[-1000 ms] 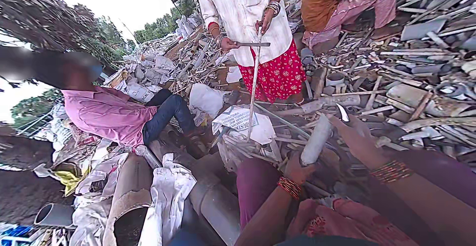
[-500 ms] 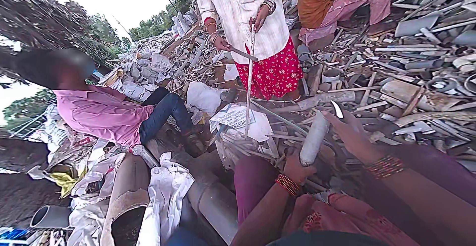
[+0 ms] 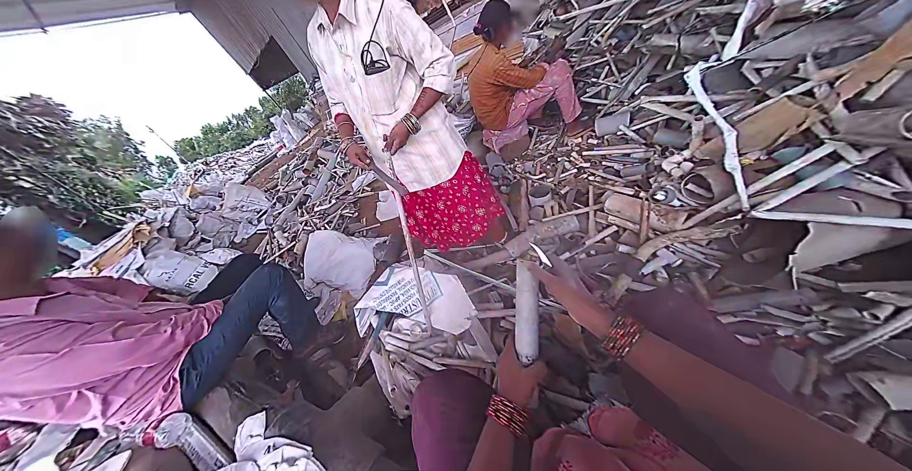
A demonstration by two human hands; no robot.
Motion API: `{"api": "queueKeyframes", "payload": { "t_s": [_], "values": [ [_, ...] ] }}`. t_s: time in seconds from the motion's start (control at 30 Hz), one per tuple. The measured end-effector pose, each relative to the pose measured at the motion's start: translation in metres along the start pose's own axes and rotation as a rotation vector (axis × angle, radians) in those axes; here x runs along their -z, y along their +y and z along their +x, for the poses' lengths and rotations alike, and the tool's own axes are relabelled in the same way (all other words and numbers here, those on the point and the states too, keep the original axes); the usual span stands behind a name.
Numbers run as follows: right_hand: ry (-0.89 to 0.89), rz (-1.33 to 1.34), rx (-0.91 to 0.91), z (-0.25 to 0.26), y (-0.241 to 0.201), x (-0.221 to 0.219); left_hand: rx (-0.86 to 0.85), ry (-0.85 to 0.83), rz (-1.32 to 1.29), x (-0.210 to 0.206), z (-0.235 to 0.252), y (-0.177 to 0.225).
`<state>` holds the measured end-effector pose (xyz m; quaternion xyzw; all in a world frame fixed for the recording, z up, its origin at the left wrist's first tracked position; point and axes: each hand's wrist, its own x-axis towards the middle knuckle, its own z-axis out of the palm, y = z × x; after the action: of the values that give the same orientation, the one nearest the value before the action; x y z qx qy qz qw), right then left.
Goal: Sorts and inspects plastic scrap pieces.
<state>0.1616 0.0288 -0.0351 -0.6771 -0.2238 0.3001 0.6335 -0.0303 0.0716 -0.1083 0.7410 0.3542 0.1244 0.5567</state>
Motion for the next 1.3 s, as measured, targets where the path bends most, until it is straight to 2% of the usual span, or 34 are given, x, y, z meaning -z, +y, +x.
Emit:
{"api": "queueKeyframes", "payload": {
  "t_s": [0.13, 0.5, 0.73, 1.3],
  "values": [
    [-0.065, 0.086, 0.011, -0.004, -0.003, 0.000, -0.023, 0.023, -0.012, 0.001, 0.001, -0.001],
    [-0.110, 0.096, -0.005, -0.008, -0.007, 0.008, -0.079, 0.042, -0.024, 0.001, -0.004, 0.000],
    [-0.136, 0.216, -0.030, -0.010, -0.011, 0.008, -0.108, 0.049, -0.005, 0.001, -0.004, -0.002],
    [-0.129, 0.089, 0.069, -0.006, -0.004, 0.005, -0.079, 0.047, -0.019, 0.000, -0.004, -0.001]
  ]
}}
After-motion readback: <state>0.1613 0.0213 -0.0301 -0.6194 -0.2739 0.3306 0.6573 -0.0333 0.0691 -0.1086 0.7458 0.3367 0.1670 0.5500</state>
